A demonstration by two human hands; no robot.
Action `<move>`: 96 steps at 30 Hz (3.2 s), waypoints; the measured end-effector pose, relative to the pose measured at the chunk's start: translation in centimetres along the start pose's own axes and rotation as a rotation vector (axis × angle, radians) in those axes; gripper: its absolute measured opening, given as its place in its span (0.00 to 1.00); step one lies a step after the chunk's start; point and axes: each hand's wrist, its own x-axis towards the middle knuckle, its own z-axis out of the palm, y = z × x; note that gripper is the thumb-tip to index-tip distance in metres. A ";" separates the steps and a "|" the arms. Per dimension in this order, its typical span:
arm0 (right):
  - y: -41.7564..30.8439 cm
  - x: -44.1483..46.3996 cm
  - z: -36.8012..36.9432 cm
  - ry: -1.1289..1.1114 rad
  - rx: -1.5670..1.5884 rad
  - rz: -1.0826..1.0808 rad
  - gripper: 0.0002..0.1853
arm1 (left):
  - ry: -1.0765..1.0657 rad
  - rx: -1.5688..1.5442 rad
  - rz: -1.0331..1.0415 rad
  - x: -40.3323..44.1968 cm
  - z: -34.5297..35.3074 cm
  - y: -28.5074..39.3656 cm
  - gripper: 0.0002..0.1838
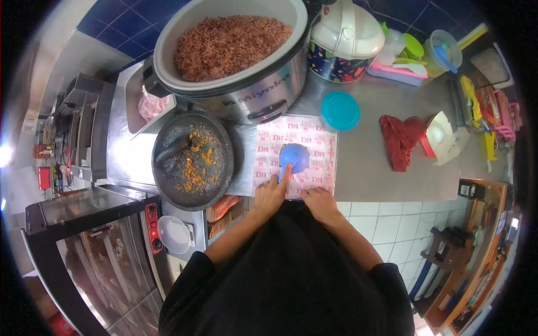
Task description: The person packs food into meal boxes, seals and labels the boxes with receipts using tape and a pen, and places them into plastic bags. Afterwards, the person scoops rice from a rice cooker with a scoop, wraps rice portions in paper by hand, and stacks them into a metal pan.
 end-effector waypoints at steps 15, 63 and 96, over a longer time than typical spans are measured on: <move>-0.4 -0.2 -0.1 -0.010 0.099 0.063 0.12 | 0.752 0.070 -0.096 19.0 -29.4 -3.7 0.22; 3.2 -0.4 -0.3 0.224 -0.017 0.087 0.08 | -0.103 -0.150 0.196 -1.0 -2.3 -8.3 0.15; 3.8 -2.9 3.1 0.238 0.814 0.763 0.23 | 0.047 -0.191 0.045 7.3 0.4 -0.8 0.50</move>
